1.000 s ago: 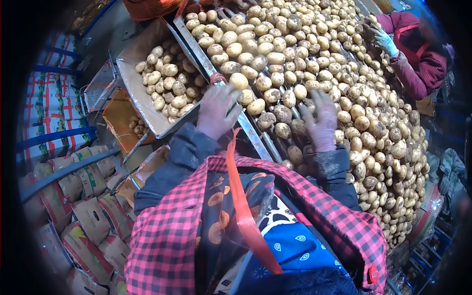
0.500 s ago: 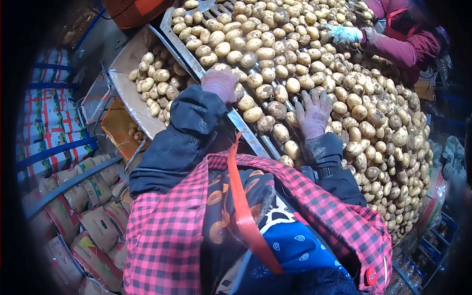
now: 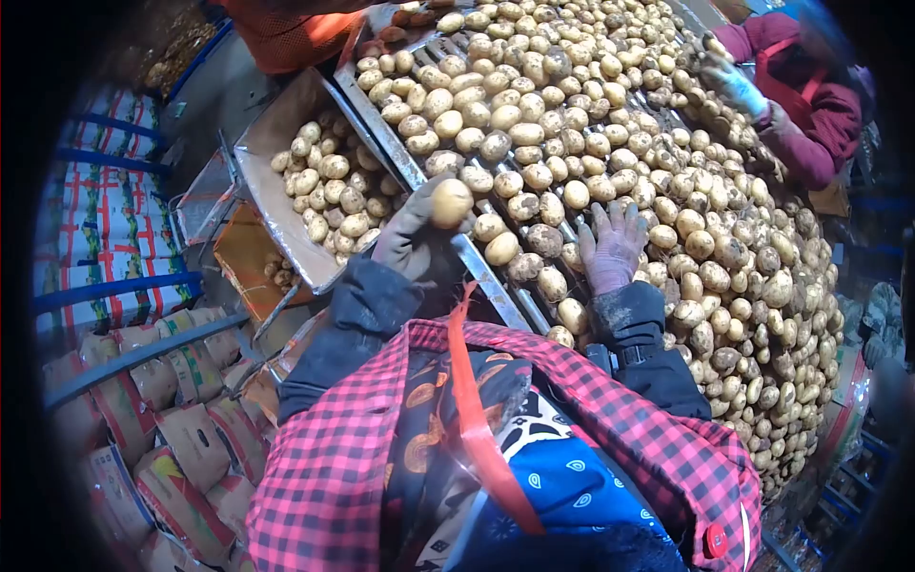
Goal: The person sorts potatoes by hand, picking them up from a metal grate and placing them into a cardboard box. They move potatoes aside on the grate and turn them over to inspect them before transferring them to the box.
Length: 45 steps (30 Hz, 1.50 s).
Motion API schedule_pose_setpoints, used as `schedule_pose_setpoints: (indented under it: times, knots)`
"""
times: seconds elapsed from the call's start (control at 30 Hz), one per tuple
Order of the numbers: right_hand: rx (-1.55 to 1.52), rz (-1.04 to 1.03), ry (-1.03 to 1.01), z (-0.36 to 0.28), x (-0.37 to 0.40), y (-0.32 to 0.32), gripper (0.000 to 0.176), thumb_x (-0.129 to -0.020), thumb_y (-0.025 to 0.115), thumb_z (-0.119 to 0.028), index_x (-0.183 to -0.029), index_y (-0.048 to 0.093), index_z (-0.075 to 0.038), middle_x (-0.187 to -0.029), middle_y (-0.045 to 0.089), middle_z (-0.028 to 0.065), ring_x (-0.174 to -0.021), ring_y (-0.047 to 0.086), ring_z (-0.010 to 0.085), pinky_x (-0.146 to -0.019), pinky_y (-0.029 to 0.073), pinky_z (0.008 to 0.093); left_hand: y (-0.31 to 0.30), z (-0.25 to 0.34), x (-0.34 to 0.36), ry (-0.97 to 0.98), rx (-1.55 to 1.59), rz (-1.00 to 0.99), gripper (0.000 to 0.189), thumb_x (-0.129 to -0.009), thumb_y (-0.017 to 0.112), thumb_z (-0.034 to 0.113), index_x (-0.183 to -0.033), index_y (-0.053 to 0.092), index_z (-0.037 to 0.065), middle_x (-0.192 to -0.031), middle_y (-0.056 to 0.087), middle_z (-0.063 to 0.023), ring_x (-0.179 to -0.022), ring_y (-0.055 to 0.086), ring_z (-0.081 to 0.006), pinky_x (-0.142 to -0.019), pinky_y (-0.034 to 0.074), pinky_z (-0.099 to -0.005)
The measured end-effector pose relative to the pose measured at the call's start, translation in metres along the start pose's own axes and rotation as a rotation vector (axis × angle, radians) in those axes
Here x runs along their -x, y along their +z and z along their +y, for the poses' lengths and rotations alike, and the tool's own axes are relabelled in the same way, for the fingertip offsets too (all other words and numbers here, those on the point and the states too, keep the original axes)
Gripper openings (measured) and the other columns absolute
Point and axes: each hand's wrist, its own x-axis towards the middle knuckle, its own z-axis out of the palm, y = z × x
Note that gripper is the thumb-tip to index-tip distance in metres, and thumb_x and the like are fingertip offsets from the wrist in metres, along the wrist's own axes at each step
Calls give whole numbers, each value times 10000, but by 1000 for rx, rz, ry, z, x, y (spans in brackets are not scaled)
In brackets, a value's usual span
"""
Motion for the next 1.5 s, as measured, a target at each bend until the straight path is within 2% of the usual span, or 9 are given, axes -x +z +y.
schedule_pose_setpoints:
  times: [0.33, 0.53, 0.63, 0.97, 1.1, 1.2, 1.27, 1.37, 1.5]
  knots:
    - [1, -36, 8, -2, 0, 3, 488, -858, 647, -409, -1260, 646, -132, -1402, 530, 129, -1391, 363, 383, -1181, 187, 547, -76, 33, 58, 311, 408, 487, 525, -997, 486, 499, -1234, 607, 45, -1036, 683, -98, -829, 646, -245, -937, 526, -534]
    - [-436, -462, -178, -47, 1, -55, 692, -785, 727, -359, -1381, 513, -80, -1296, 547, 180, -1202, 491, 370, -1014, 375, 496, -105, 27, 98, 223, 409, 382, 552, -996, 502, 485, -1296, 573, 27, -1206, 640, -120, -1095, 610, -260, -1069, 448, -495]
    - [-218, -265, -225, -62, 25, -42, 875, -727, 790, -367, -1448, 405, -56, -1295, 552, 207, -1072, 570, 384, -953, 433, 489, -106, 20, 93, 190, 425, 296, 529, -1010, 488, 460, -1306, 572, 30, -1226, 642, -137, -1101, 613, -273, -1075, 443, -494]
    - [-471, -305, -234, -52, -20, -21, 661, -735, 797, -304, -1350, 583, -187, -1100, 662, 162, -1000, 640, 333, -870, 507, 412, -71, 1, 75, 13, 355, 217, 524, -1039, 437, 424, -1390, 507, 41, -1278, 617, -180, -1137, 613, -299, -1072, 448, -485]
    - [-1741, -694, 420, -77, -26, -65, 578, -877, 715, -344, -1340, 572, -29, -1208, 669, 136, -1093, 649, 234, -928, 515, 352, -16, 13, 74, 71, -444, 168, 509, -1039, 477, 215, -1501, 350, 43, -1341, 565, -147, -1174, 590, -266, -1078, 418, -395]
    - [-1805, -649, 73, -81, -23, -61, 492, -992, 573, -338, -1309, 568, 38, -1178, 677, 124, -1078, 647, 186, -931, 520, 337, 6, 5, 47, 47, -472, 60, 606, -981, 569, 138, -1524, 315, 55, -1371, 534, -132, -1190, 574, -237, -1050, 420, -354]
    - [-2104, -883, 313, -93, -20, -79, 452, -1032, 489, -349, -1289, 590, 8, -1171, 679, 116, -1069, 653, 174, -928, 523, 334, 34, -2, 37, 13, -693, 63, 710, -922, 678, 193, -1525, 325, 72, -1368, 537, -136, -1202, 571, -218, -1026, 444, -338]
    - [-1885, -722, 273, -99, -9, -71, 395, -1024, 515, -343, -1223, 627, -21, -1107, 688, 72, -956, 661, 161, -816, 537, 336, 67, -6, 28, 161, -1333, -71, 805, -867, 778, 222, -1514, 342, 27, -1303, 561, -107, -1198, 534, -135, -1021, 449, -308]
    - [-1596, -583, 195, -91, -2, -52, 346, -1036, 509, -325, -1153, 644, -29, -1053, 679, 43, -925, 642, 125, -780, 529, 299, 52, -26, 21, -41, -1121, -104, 805, -841, 799, 220, -1496, 374, 24, -1317, 578, -94, -1169, 566, -142, -994, 466, -294]
